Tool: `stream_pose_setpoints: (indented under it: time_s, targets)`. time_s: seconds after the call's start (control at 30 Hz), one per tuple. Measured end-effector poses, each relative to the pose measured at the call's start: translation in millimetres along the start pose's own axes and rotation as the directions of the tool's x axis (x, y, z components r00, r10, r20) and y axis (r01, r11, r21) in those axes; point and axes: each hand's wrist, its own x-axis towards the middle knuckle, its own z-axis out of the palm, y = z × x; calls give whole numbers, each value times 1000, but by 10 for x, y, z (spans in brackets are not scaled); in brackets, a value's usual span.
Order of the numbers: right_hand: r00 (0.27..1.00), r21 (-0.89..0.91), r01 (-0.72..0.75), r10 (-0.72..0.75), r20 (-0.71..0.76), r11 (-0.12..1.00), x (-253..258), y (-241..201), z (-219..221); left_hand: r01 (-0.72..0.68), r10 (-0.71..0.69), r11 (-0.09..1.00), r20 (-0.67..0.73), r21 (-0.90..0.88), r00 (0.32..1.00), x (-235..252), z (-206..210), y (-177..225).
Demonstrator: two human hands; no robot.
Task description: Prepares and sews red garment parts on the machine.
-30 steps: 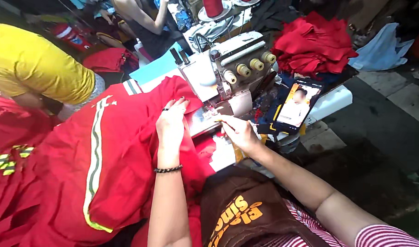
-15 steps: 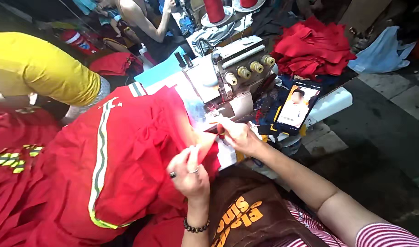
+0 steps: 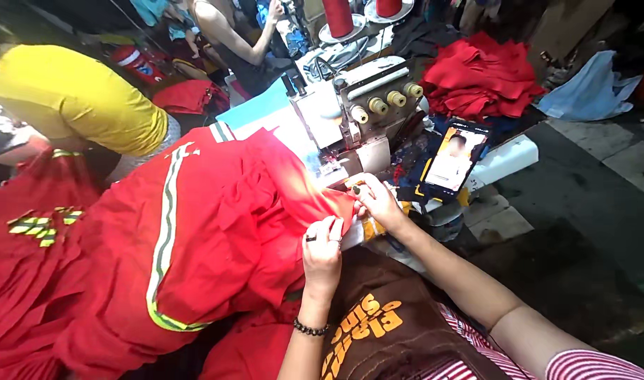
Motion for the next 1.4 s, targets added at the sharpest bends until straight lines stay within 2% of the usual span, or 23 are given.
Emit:
stream_pose_setpoints:
  time_s: [0.1,0.2,0.27,0.33,0.43,0.5,0.6,0.7,1.07,1.4]
  targets:
    - [999,-100,34,-34,-3,994,14,-20,13,-24,28,998,80,-59,996,168,-184,-26]
    - [996,-56,88,-88,-7,995,-16,-18,-16,-2,-3,993,-37,-114,999,478,-433,-105]
    - [998,-45,62,-63,-17,997,-49,-72,-95,18,-31,992,-106,-121,994,673,-565,-165]
    - [999,-39,18,-19,-30,999,-65,-85,-183,25,-33,995,-74,-101,997,814,-591,-205]
    - [999,4,-31,31,-39,1000,-108,-36,-249,1,1,1000,73,-30,997,854,-370,-280]
    - [999,17,-29,29,-44,999,-162,5,-272,9,-16,998,107,67,994,768,-165,-339]
    - [999,70,-31,33,-22,997,-242,105,-315,52,-62,987,60,150,996,578,48,-376]
    - [998,140,-58,56,16,989,-310,187,-329,46,-44,982,-20,181,999,492,130,-372]
    - [989,376,-143,124,75,916,-439,132,-297,180,-150,945,-127,274,981,544,311,-300]
    - [992,420,-112,80,94,901,-480,41,-315,216,-169,928,-175,303,970,551,357,-255]
